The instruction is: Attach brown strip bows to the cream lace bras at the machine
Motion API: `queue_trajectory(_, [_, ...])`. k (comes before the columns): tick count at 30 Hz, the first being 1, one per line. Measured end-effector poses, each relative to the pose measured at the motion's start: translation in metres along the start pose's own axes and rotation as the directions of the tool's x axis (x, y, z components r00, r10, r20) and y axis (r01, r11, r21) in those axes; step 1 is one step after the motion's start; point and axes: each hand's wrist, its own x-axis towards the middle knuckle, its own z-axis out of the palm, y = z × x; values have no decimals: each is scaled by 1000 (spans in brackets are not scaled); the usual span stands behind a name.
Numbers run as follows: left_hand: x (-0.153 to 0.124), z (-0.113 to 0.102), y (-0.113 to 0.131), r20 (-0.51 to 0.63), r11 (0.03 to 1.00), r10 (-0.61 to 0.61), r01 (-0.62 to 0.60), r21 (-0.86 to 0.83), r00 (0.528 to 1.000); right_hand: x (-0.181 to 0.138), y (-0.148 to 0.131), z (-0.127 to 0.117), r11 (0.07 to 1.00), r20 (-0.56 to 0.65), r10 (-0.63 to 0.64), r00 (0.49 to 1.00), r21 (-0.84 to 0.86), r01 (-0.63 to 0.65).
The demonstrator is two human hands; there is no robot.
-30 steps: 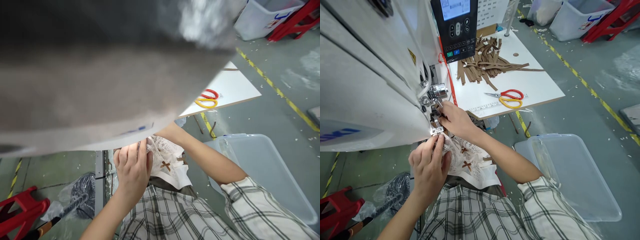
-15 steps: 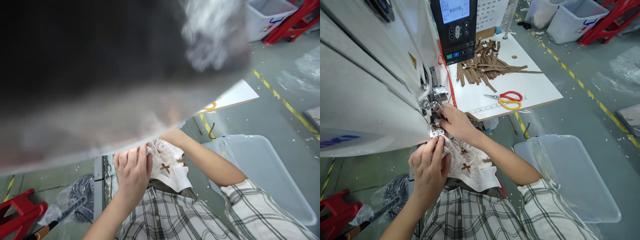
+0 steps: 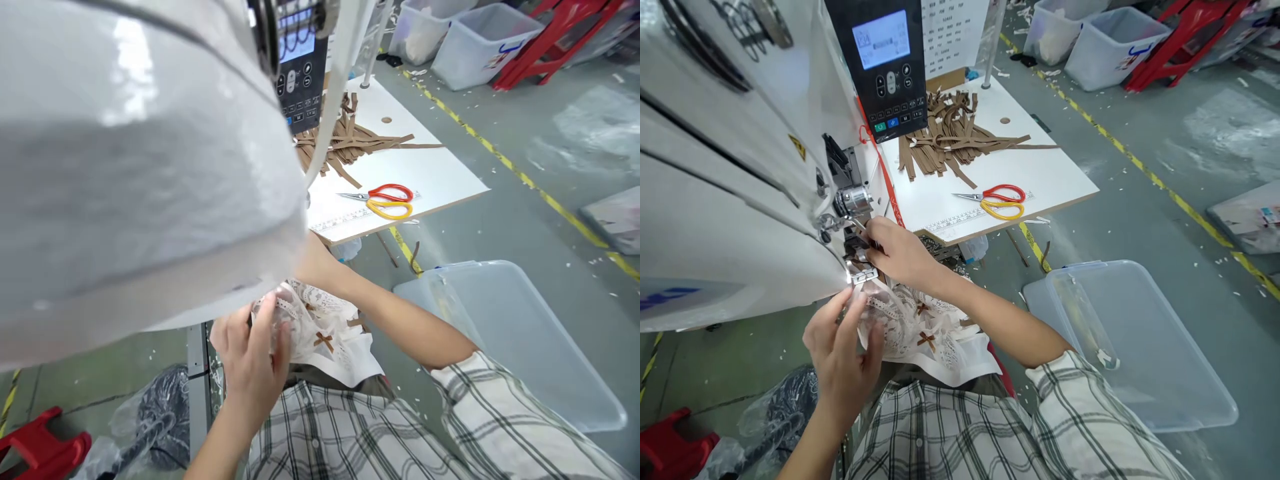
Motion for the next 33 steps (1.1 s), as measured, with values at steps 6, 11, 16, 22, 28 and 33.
queue_trajectory(6, [-12, 5, -10, 57, 886, -367, 368, -283, 928, -1, -1, 1, 999, -34, 11, 999, 40, -9])
queue_trajectory(11, [-10, 8, -15, 315, 640, -565, 646, -417, 763, -3, -1, 3, 1000, -36, 13, 999, 10, -13])
queue_trajectory(16, [-1, 5, -18, 369, 550, -595, 697, -460, 714, -3, -1, 6, 1000, -22, 27, 999, 3, -27])
queue_trajectory(22, [3, -1, -17, 398, 449, -636, 737, -505, 661, -2, -11, 3, 994, -21, 97, 995, 45, -96])
queue_trajectory(28, [4, -5, -20, 405, 376, -675, 759, -531, 617, -2, -14, 3, 995, 2, 99, 995, 11, -99])
queue_trajectory(33, [10, -8, -21, 370, 380, -664, 720, -581, 650, -3, -15, 5, 993, -2, 110, 994, 46, -110])
